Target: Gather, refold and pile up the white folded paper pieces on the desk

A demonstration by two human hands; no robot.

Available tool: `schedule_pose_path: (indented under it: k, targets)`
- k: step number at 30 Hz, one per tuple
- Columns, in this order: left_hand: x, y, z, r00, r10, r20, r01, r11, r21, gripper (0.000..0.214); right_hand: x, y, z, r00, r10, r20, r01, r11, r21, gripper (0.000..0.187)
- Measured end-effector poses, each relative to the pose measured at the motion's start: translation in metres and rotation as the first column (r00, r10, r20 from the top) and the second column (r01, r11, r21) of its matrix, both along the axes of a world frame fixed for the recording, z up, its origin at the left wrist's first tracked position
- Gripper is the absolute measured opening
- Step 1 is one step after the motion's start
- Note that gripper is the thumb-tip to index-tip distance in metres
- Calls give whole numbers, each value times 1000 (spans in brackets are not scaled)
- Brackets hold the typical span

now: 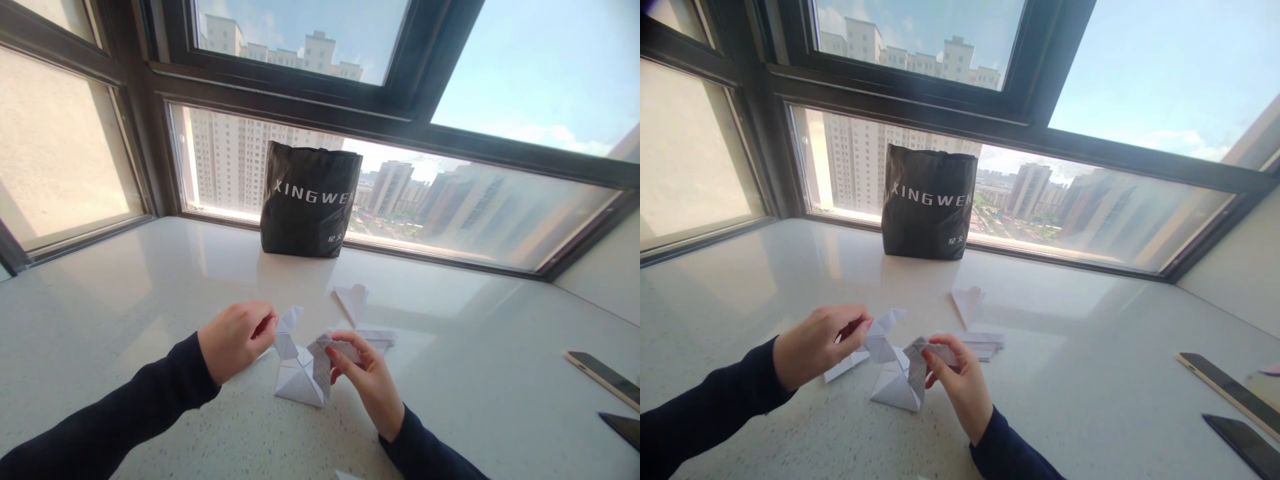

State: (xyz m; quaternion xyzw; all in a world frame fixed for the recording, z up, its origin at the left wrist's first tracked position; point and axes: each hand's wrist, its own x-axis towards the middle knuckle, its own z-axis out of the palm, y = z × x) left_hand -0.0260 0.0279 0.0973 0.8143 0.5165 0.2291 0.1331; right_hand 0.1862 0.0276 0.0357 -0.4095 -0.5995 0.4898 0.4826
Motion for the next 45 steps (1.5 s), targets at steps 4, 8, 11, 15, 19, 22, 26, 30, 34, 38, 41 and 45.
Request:
schedule_pose_path:
  k: [4, 8, 11, 15, 19, 22, 26, 30, 34, 38, 41, 45]
  targets:
    - [9, 4, -14, 860, 60, 507, 116, 944, -308, 29, 3, -6, 23, 999, -2, 51, -3, 996, 94, 26]
    - [23, 5, -45, 715, 108, 691, 257, 878, -404, 34, 10, -17, 56, 992, -40, 122, 21, 988, 155, 37]
    - [30, 1, -48, 659, 136, 740, 297, 857, -421, 39, 12, -23, 68, 986, -35, 164, 12, 990, 141, 46]
    - [35, -11, -33, 629, 116, 768, 427, 774, -467, 42, 5, -25, 59, 945, 112, 306, -122, 992, 15, 60]
    - [37, -22, -28, 630, 71, 774, 479, 749, -458, 45, -1, -25, 51, 904, 129, 407, -142, 990, 3, 69]
    - [38, -25, -32, 627, 34, 778, 493, 756, -430, 40, -1, -25, 50, 904, 96, 417, -115, 993, 21, 73]
    - [38, -25, -35, 615, 24, 788, 494, 768, -409, 32, 1, -24, 49, 907, 56, 417, -95, 993, 73, 72]
    - [36, -20, -31, 542, 118, 832, 445, 799, -404, 36, 1, -18, 41, 929, -182, 321, 117, 970, 213, 79]
    - [36, -16, -29, 505, 162, 848, 424, 809, -407, 40, -1, -16, 34, 960, 13, 281, -19, 1000, 18, 35]
    - [33, -17, -29, 591, 97, 801, 422, 809, -409, 36, 0, -14, 37, 988, 81, 132, -73, 995, -69, 24]
    - [30, -25, -24, 831, -48, 554, 315, 862, -398, 29, 9, -8, 47, 995, 76, 71, -69, 994, -86, 23]
    - [44, -47, -36, 935, -287, 206, 325, 927, -186, 23, 22, 0, 59, 994, 91, 60, -85, 991, -107, 21]
